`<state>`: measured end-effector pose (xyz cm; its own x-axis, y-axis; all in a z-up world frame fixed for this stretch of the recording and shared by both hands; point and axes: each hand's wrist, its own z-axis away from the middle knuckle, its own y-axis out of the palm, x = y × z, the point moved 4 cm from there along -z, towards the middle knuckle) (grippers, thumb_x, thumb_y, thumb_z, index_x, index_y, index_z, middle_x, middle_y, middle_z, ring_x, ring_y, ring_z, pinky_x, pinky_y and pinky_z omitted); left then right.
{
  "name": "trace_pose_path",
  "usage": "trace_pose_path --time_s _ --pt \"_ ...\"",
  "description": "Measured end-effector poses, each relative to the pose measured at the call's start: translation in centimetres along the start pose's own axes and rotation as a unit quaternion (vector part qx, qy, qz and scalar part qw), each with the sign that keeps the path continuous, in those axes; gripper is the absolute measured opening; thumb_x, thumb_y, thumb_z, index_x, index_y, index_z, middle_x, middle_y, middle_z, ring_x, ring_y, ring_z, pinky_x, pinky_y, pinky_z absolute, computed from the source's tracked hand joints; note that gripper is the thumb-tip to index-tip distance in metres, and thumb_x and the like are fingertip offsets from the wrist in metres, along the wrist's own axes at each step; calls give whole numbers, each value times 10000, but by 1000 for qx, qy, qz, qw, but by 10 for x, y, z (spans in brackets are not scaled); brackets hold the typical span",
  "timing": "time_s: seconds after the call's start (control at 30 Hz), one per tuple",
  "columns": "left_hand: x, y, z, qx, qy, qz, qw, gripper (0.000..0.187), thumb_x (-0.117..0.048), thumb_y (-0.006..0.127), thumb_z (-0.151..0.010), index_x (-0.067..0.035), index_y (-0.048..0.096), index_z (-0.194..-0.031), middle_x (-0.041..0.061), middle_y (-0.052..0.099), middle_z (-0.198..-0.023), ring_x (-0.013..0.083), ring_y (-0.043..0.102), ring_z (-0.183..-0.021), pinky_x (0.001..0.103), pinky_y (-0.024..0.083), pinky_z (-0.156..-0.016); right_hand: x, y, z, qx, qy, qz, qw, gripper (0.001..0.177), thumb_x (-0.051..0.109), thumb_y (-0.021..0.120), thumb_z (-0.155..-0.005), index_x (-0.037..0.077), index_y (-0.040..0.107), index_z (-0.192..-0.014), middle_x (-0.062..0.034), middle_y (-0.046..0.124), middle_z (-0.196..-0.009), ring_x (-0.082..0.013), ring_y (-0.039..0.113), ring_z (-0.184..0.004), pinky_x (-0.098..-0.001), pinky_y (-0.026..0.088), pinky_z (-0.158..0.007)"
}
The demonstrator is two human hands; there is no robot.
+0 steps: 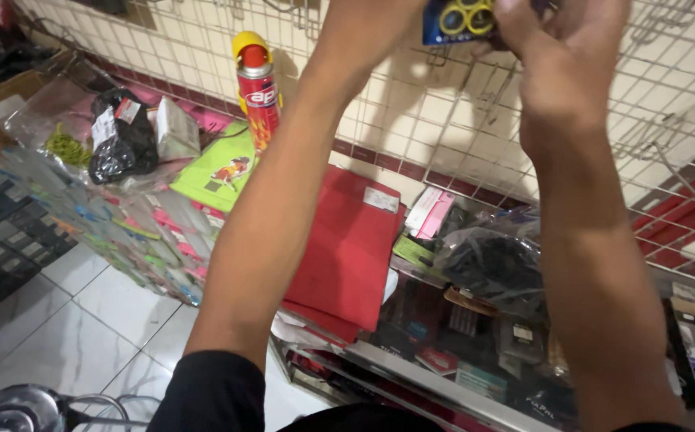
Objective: The person picks up packaged motorcycle parts from a shelf and places them onto a display counter, lining them up with other items.
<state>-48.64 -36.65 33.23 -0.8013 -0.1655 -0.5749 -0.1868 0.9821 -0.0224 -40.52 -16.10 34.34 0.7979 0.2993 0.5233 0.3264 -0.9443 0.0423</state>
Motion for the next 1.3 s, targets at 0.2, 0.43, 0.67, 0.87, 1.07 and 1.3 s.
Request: trace_pose_path --time_s 0.2,0.43,0.67,0.87,1.07,1.3 --pt "-81 -9 90 107 113 63 986 315 -251 732 -1079 -5 672 -1265 33 736 -1122 62 668 -1006 294 578 -935 12 24 36 35 55 -46 997 347 -50 615 -1022 -32 424 -1311 -143 706 -1127 -180 714 -1015 -303 640 -896" --pt "-71 -19 179 -13 -121 18 992 356 -227 683 -1007 1 653 -1279 29 720 -1031 71 612 -860 267 525 -742 -25 46 97 50 147 -44 987 322 -35 648 -1028 -40 496 -1312 -138 701 -1091 -129 673 -875 -270 599 -706" --pt "-55 -20 288 -83 -189 21 978 446 -266 586 -1066 -12 512 -1426 35 650 -1168 62 583 -998 252 523 -872 -30 75 189 63 160 -90 981 681 -14 586 -988 -35 270 -1591 -173 622 -1347 -161 632 -1147 -283 518 -922" --pt "-43 -26 377 -244 -295 20 924 453 -320 446 -1065 -55 488 -1431 36 649 -1146 77 596 -975 247 505 -825 -50 97 263 141 200 -117 963 734 -15 570 -983 -60 219 -1626 -185 575 -1431 -186 583 -1265 -296 459 -1080" --pt "-56 -32 449 -342 -297 -2 892 410 -308 438 -1086 -12 604 -1316 40 684 -951 85 620 -798 253 525 -684 -54 110 315 221 319 -182 904 800 -3 601 -981 -6 225 -1687 -159 644 -1265 -150 592 -914 -269 511 -749" --pt "-96 -30 524 -447 -290 -37 845 407 -330 430 -1091 -12 614 -1267 13 682 -948 67 590 -774 242 499 -654 -30 145 342 330 335 -291 833 772 -37 603 -931 31 256 -1617 -69 675 -1250 -56 659 -1007 -188 552 -825"
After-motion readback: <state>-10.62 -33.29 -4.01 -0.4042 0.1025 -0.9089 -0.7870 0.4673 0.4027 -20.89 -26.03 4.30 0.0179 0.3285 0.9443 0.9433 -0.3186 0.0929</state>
